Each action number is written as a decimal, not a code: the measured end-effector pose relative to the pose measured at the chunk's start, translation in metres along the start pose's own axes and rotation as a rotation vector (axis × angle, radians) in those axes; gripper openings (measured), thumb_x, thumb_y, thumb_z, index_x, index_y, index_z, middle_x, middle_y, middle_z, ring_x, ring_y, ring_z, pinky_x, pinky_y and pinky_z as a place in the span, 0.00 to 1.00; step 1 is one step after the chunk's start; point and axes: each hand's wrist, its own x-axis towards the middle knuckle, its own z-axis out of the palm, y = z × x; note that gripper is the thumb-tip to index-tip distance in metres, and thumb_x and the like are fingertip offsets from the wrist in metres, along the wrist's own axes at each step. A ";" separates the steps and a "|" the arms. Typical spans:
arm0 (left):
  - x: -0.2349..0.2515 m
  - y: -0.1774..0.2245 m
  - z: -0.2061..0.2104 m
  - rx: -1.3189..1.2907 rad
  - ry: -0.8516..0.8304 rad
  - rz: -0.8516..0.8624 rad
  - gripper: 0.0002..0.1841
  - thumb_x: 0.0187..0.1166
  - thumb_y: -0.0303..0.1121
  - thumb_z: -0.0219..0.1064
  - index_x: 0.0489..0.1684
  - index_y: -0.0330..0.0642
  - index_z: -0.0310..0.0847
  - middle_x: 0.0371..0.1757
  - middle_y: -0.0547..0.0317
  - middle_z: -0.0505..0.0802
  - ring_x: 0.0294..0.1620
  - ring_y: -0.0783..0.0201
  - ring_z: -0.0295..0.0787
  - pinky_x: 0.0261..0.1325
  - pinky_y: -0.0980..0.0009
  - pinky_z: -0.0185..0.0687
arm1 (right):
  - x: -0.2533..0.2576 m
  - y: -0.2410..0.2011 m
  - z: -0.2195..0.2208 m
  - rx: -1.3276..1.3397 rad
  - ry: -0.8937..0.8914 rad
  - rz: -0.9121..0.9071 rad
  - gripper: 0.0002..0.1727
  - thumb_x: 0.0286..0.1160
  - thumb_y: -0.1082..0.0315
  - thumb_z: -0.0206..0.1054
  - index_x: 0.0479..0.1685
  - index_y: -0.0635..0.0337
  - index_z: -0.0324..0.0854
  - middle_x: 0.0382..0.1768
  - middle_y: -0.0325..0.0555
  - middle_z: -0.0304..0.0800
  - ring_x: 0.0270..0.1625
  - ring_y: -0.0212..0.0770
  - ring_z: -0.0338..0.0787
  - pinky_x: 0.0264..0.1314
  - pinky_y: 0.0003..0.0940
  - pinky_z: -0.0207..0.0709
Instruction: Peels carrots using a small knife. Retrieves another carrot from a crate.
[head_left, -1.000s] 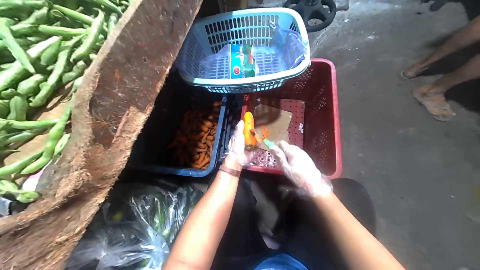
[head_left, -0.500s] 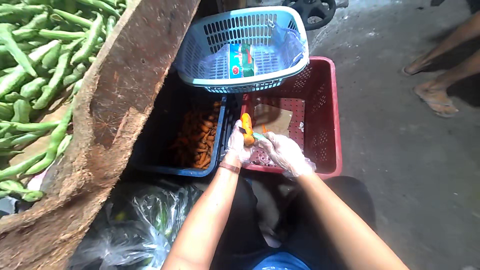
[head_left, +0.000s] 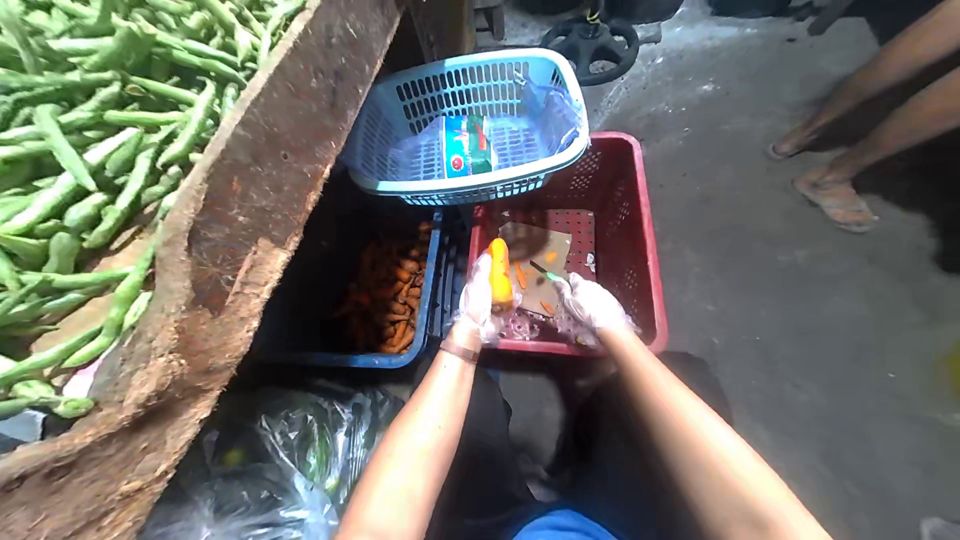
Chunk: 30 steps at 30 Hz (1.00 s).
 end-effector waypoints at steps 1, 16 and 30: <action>0.001 -0.004 -0.005 0.063 -0.042 0.046 0.22 0.95 0.51 0.40 0.74 0.54 0.70 0.43 0.59 0.85 0.36 0.66 0.82 0.39 0.70 0.81 | -0.003 0.003 -0.002 0.022 0.012 0.031 0.33 0.95 0.43 0.41 0.75 0.60 0.75 0.65 0.66 0.86 0.71 0.66 0.85 0.70 0.68 0.73; 0.002 0.000 -0.005 -0.056 -0.044 -0.006 0.24 0.93 0.58 0.39 0.64 0.55 0.75 0.38 0.63 0.87 0.33 0.70 0.85 0.35 0.75 0.83 | -0.062 -0.014 0.021 0.026 0.363 -0.559 0.30 0.90 0.44 0.47 0.44 0.59 0.87 0.31 0.53 0.89 0.39 0.55 0.93 0.38 0.56 0.80; 0.004 -0.001 -0.012 -0.036 0.012 -0.029 0.24 0.93 0.58 0.42 0.59 0.52 0.76 0.34 0.62 0.84 0.28 0.69 0.82 0.29 0.74 0.80 | -0.039 -0.014 0.001 0.181 0.164 -0.348 0.28 0.94 0.46 0.45 0.58 0.60 0.82 0.36 0.56 0.87 0.43 0.57 0.90 0.48 0.61 0.80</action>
